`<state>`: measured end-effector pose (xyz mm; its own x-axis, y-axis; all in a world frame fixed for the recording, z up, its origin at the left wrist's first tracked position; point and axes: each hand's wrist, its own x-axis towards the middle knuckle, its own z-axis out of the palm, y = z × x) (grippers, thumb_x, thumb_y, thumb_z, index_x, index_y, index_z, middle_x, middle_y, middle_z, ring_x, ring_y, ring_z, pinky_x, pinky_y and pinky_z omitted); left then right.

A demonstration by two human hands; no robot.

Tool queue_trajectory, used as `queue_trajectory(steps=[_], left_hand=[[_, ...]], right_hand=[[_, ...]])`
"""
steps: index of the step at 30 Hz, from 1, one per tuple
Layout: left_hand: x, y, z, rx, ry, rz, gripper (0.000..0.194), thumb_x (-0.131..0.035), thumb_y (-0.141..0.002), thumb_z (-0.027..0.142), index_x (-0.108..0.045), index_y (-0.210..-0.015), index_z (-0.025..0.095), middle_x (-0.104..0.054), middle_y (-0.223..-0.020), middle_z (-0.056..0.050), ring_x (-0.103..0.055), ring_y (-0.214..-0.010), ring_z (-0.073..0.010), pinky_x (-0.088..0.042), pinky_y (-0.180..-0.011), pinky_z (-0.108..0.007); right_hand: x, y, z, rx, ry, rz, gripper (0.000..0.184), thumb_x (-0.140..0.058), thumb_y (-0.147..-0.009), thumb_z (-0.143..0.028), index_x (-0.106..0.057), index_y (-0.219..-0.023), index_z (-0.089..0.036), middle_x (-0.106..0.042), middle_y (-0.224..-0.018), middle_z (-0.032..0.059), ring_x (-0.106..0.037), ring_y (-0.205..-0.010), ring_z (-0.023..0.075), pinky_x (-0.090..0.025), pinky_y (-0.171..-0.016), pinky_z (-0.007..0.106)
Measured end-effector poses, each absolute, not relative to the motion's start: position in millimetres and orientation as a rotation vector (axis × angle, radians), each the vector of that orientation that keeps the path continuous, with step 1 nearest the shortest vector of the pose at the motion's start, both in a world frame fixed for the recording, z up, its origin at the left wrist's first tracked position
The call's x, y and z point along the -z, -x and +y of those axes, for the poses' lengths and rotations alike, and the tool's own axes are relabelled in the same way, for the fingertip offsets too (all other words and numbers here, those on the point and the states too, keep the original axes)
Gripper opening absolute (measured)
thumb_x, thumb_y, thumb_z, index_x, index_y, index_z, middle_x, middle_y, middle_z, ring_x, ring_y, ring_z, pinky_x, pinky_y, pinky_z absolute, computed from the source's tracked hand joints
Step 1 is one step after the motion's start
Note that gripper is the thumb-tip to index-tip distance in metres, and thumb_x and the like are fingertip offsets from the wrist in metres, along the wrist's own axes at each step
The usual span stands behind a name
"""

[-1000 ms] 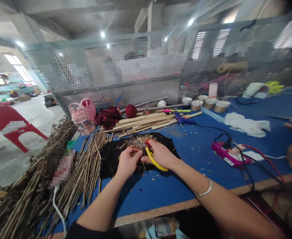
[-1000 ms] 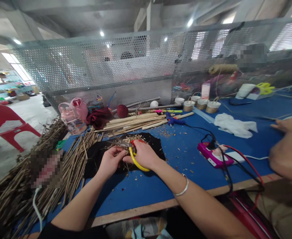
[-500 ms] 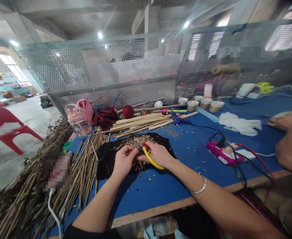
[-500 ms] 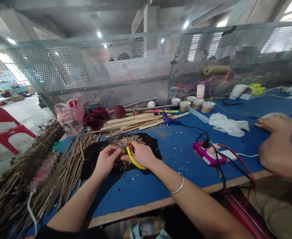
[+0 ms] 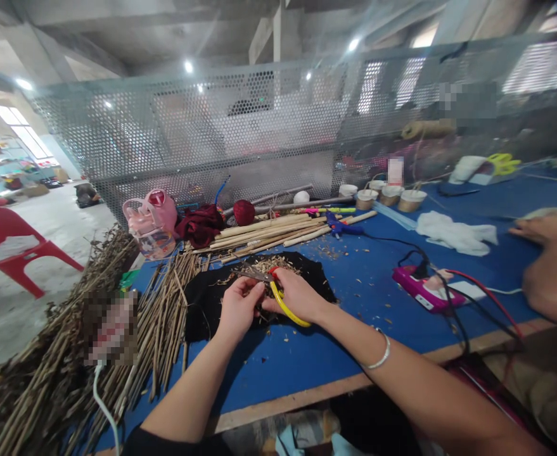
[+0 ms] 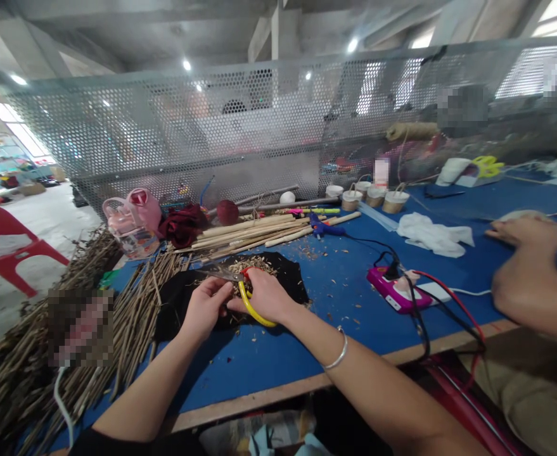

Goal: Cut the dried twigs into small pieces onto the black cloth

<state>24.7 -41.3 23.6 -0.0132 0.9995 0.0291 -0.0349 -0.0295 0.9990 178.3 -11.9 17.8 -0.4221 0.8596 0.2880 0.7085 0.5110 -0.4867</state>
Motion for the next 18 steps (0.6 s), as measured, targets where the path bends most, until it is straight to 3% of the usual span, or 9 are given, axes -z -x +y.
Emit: queue_trajectory(steps=[8,18], left_hand=[[-22.5,-22.8,-41.3,-1.227,-1.23,1.2,0.029,-0.063,-0.069,0.041,-0.058,-0.08,0.014,-0.052,-0.06,0.003,-0.043,-0.044,-0.0056,-0.035,-0.033,-0.015],[-18.0,-22.4,-41.0,-1.234,-1.209,1.292,0.03,-0.062,-0.068,0.044,-0.056,-0.075,0.015,-0.05,-0.053,0.005,-0.041,-0.041,-0.0057,-0.035,-0.034,-0.016]], right_hand=[[-20.1,-178.8,-12.5,-0.392,1.297,-2.268,0.052,-0.063,-0.065,-0.056,-0.048,-0.093,-0.016,-0.054,-0.092,0.008,-0.053,-0.082,0.019,-0.039,-0.069,0.029],[-22.2,-177.0,-15.0,-0.407,1.557,-2.312,0.053,-0.055,-0.066,-0.067,-0.049,-0.089,-0.019,-0.062,-0.077,0.0051,-0.058,-0.068,0.0181,-0.031,-0.053,0.024]])
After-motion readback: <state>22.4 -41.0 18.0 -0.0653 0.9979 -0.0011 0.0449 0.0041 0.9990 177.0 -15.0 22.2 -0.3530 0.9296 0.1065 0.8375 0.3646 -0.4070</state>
